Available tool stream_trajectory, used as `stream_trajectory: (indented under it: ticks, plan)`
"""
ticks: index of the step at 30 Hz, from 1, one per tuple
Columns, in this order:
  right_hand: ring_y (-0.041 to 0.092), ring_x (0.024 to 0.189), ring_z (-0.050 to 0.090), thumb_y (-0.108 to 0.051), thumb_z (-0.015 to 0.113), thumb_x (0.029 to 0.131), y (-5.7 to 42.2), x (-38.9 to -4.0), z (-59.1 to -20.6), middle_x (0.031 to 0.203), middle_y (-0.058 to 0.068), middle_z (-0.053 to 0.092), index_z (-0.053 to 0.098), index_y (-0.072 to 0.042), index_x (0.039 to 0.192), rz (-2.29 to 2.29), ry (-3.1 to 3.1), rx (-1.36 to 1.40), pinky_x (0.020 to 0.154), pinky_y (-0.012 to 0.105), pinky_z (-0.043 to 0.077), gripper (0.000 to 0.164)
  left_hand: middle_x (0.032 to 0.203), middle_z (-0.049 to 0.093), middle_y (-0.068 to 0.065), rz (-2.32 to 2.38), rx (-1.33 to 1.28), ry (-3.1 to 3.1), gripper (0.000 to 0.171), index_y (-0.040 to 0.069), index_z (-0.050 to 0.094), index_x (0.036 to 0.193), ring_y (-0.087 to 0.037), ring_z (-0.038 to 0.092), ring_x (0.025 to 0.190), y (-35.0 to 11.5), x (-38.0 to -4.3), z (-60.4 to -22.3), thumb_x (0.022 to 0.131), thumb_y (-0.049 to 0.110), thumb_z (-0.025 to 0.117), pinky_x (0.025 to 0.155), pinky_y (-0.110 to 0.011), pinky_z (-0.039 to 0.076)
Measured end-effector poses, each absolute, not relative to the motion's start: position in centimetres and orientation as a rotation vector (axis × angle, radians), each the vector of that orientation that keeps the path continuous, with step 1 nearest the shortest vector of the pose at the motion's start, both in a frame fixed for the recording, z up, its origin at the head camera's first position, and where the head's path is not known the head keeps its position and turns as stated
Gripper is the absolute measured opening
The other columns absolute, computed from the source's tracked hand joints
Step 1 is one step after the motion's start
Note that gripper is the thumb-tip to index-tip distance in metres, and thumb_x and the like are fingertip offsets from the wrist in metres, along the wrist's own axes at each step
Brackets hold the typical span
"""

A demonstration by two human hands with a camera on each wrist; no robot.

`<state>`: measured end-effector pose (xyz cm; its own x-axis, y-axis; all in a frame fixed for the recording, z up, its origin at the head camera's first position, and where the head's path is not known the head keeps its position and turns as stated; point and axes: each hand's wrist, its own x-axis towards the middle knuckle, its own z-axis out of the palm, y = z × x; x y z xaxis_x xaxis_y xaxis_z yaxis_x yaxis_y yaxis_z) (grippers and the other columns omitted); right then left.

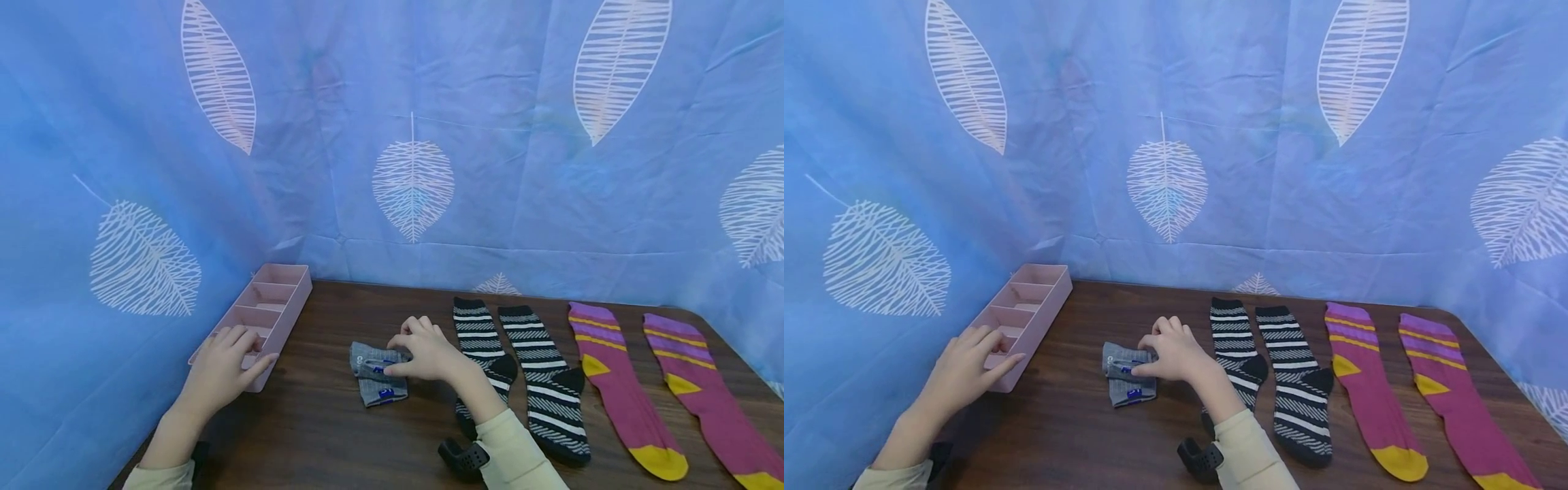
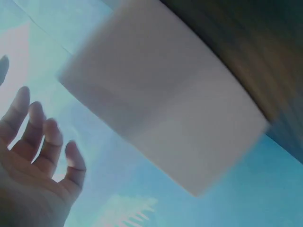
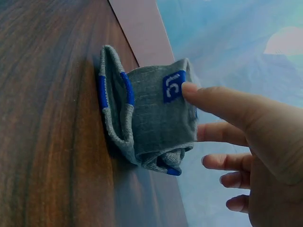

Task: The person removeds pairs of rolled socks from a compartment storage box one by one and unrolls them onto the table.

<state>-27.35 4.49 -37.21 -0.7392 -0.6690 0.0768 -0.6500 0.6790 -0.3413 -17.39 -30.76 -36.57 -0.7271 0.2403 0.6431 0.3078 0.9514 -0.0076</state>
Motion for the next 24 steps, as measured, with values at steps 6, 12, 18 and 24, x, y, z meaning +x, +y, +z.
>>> stream_trajectory:
  ticks: [6,12,18,24]
  plan:
    - [0.025,0.108,0.04,-0.052,0.066,0.087,4.5,-27.4,-37.2,0.12,0.005,0.051,0.07,-0.026,0.114,-0.566,2.829,-1.117,0.087,0.044,0.035,0.038,0.076,0.052,0.001,-0.106,-0.532,-2.364,0.025,0.015,0.059,0.08,-0.015,0.045,0.072,-27.6,-18.2,-35.7,0.076,0.029,0.08,0.063,-0.031,0.032]
    - [0.026,0.11,0.041,-0.05,0.065,0.089,4.6,-27.2,-37.1,0.12,0.006,0.051,0.071,-0.024,0.113,-0.577,2.849,-1.125,0.087,0.045,0.035,0.035,0.079,0.052,0.003,-0.056,-0.611,-2.367,0.023,0.018,0.06,0.084,-0.016,0.046,0.074,-24.8,-19.6,-35.2,0.079,0.029,0.079,0.064,-0.031,0.035]
    - [0.026,0.109,0.042,-0.048,0.066,0.089,4.6,-27.2,-37.1,0.119,0.006,0.053,0.071,-0.024,0.112,-0.551,2.881,-1.113,0.088,0.045,0.037,0.034,0.082,0.055,0.005,-0.068,-0.661,-2.368,0.02,0.019,0.061,0.085,-0.016,0.049,0.078,-22.3,-21.2,-34.9,0.082,0.031,0.077,0.068,-0.032,0.037]
    - [0.028,0.113,0.044,-0.047,0.066,0.089,4.8,-27.3,-36.9,0.121,0.007,0.055,0.07,-0.021,0.116,-0.571,2.926,-1.093,0.093,0.049,0.038,0.037,0.087,0.059,0.006,-0.114,-0.63,-2.492,0.017,0.021,0.062,0.087,-0.016,0.051,0.083,-20.4,-22.6,-35.3,0.085,0.033,0.075,0.071,-0.033,0.038]
